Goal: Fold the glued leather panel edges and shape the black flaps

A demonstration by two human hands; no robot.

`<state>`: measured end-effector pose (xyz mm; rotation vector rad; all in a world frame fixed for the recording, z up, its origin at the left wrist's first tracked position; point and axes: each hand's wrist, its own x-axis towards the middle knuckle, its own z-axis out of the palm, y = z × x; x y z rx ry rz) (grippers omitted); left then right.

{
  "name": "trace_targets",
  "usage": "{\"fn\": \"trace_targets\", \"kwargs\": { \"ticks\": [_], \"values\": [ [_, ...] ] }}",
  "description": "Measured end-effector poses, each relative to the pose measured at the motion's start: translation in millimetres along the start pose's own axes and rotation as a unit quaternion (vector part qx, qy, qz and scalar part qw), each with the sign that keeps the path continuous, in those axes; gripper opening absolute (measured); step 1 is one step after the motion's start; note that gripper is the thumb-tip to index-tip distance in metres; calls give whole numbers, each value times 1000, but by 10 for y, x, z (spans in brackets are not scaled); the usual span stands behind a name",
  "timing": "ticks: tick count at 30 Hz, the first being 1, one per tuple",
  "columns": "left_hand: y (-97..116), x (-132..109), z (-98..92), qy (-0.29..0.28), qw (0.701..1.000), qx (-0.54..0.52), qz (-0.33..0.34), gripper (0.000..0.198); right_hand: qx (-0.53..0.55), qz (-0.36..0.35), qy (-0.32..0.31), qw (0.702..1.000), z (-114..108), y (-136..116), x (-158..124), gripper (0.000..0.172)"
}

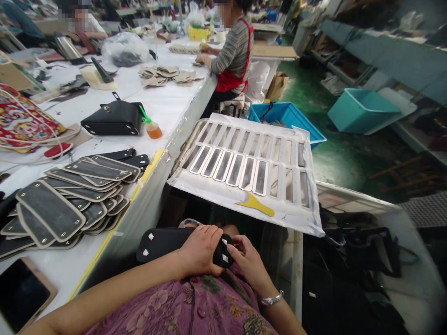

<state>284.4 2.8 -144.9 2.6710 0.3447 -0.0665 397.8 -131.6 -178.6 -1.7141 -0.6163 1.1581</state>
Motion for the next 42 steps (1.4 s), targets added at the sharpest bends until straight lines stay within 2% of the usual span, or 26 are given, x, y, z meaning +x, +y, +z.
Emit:
{"fn": "trace_targets", "kwargs": {
  "ticks": [4,7,8,10,13,14,16,18,20,22,23,24,26,27,29,31,34,42],
  "values": [
    [-30,-33,19,10,1000,-9,5,67,-51,-53,12,997,139,-50,22,32],
    [-83,-170,13,32,997,5,65,82,-91,-101,25,990,190,-12,35,36],
    [-103,-230,5,36,995,10,95,80,-96,-108,26,989,191,9,38,37],
    [-142,-343,-13,37,990,15,138,63,-107,-111,33,987,173,47,46,39],
    [-177,-431,-35,34,989,13,146,46,-179,-145,78,970,127,40,66,48],
    [-180,-436,-41,30,989,13,143,45,-233,-177,102,951,117,14,68,51],
    [-181,-439,-61,20,990,12,138,45,-378,-268,113,879,116,-64,57,53],
    [-204,-490,-101,14,991,8,134,45,-503,-357,65,785,147,-140,27,57],
    [-287,-645,-167,36,992,-2,119,48,-570,-407,10,714,197,-176,-4,65],
    [-436,-913,-253,106,992,-15,61,47,-602,-419,1,680,255,-168,-6,75],
    [-528,-1074,-297,159,987,-24,5,42,-610,-421,5,671,288,-158,9,79],
    [-624,-1239,-338,212,974,-37,-66,36,-615,-426,7,664,327,-149,35,82],
    [-808,-1533,-397,286,929,-89,-216,25,-617,-444,0,650,435,-157,108,86],
    [-888,-1642,-411,299,904,-129,-278,25,-617,-455,-8,642,505,-177,149,87],
    [-1012,-1763,-408,278,865,-226,-351,29,-614,-472,-28,632,675,-245,229,86],
    [-1087,-1777,-380,246,841,-308,-371,32,-612,-478,-44,629,862,-326,294,88],
    [-1147,-1723,-339,221,827,-361,-370,34,-611,-475,-63,630,1118,-416,361,91],
    [-1244,-1738,-371,195,851,-341,-349,29,-602,-461,-87,645,1607,-513,425,92]
  ]
}}
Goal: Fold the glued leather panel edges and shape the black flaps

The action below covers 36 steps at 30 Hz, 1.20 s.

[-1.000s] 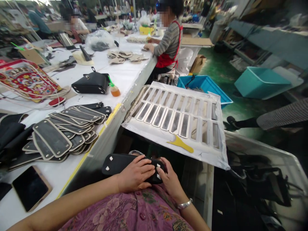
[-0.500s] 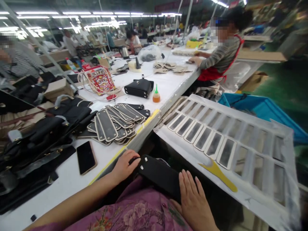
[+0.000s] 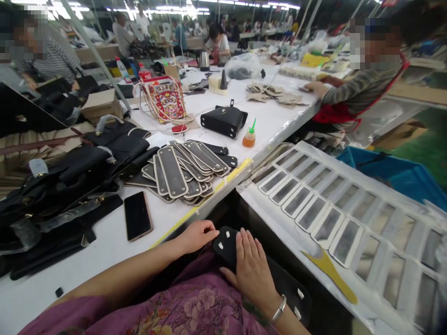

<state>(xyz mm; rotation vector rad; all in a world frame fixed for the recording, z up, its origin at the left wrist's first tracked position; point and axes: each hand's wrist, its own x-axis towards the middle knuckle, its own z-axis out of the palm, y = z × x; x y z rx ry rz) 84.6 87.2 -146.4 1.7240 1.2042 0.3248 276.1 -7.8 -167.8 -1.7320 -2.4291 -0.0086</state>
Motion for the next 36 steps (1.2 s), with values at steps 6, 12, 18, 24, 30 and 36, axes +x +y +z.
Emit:
{"fn": "trace_targets", "kwargs": {
  "ticks": [6,12,18,24,30,36],
  "values": [
    [85,28,-43,-8,1000,-3,-21,27,9,15,-10,1000,28,-144,210,93],
    [87,119,-69,-34,998,-24,-42,23,15,22,13,1000,83,-178,292,93],
    [116,125,-16,-24,999,-19,-32,22,16,16,19,1000,86,-132,276,94],
    [255,157,-34,-87,980,178,22,29,34,37,37,998,19,65,74,103],
    [423,243,33,-130,962,191,148,27,55,78,22,995,-49,133,-43,91],
    [431,227,211,-139,978,-5,154,31,61,71,43,995,-52,150,-40,91]
  ]
}}
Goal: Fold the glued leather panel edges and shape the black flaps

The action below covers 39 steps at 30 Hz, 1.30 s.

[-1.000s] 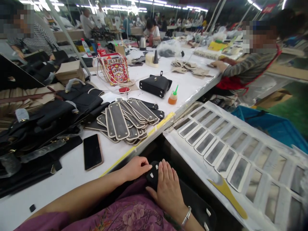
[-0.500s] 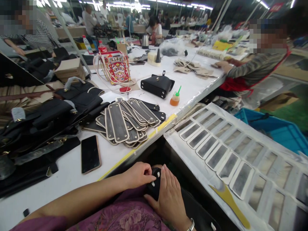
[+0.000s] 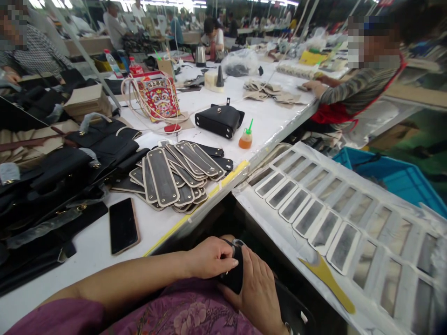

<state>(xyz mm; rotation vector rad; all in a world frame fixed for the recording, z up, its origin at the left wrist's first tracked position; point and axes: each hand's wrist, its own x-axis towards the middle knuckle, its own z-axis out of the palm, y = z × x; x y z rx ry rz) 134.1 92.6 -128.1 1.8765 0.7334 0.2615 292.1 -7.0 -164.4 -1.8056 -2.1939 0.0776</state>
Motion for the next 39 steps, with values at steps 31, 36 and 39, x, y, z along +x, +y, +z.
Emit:
{"fn": "trace_targets", "kwargs": {
  "ticks": [31,36,39],
  "values": [
    [-269,-233,-288,78,982,6,-169,38,-65,-12,-39,997,28,-117,154,78],
    [-296,-183,-226,75,983,45,-164,30,-77,-14,-36,996,35,-139,176,78],
    [-316,-183,-209,96,983,59,-145,32,-77,-11,-33,996,46,-146,182,78]
  ]
}}
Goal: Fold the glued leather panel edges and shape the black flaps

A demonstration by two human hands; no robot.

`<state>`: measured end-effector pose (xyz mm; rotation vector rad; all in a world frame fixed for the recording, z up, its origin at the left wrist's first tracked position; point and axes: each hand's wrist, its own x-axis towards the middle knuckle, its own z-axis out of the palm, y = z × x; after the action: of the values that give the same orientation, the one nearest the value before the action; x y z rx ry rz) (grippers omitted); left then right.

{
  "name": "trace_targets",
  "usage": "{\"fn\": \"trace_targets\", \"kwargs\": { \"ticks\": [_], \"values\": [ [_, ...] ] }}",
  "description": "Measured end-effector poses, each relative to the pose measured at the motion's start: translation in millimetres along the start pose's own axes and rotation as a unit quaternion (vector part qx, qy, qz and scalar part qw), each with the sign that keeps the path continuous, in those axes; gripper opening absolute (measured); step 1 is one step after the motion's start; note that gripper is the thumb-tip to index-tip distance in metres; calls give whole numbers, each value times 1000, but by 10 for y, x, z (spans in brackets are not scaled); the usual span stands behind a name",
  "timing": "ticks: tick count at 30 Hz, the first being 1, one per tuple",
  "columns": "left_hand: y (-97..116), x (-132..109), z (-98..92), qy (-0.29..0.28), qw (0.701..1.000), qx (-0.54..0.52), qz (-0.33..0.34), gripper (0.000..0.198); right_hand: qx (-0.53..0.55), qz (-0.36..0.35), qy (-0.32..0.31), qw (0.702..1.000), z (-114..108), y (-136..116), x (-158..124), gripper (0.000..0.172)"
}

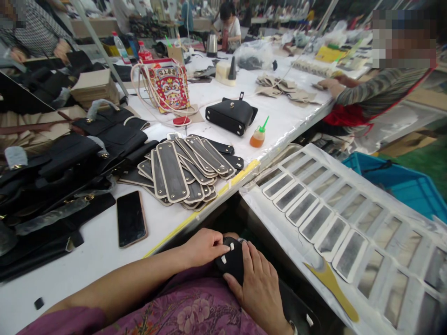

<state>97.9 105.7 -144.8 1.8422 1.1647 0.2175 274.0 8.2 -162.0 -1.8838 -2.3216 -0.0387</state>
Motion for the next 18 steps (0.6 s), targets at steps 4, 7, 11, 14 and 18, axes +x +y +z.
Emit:
{"fn": "trace_targets", "kwargs": {
  "ticks": [4,7,11,14,18],
  "values": [
    [6,-13,10,19,1000,13,16,33,9,7,-13,1000,-3,-7,-4,75],
    [19,-20,0,3,1000,14,9,29,18,6,-26,999,-10,3,-19,74],
    [20,-23,-15,-26,1000,-2,7,27,29,-13,-23,999,-12,42,-46,74],
    [12,-24,-13,-30,999,-17,0,28,39,-20,-22,999,-15,61,-53,80],
    [8,-37,-8,-15,1000,-11,-2,29,64,-12,-25,998,-9,44,-30,78]
  ]
}}
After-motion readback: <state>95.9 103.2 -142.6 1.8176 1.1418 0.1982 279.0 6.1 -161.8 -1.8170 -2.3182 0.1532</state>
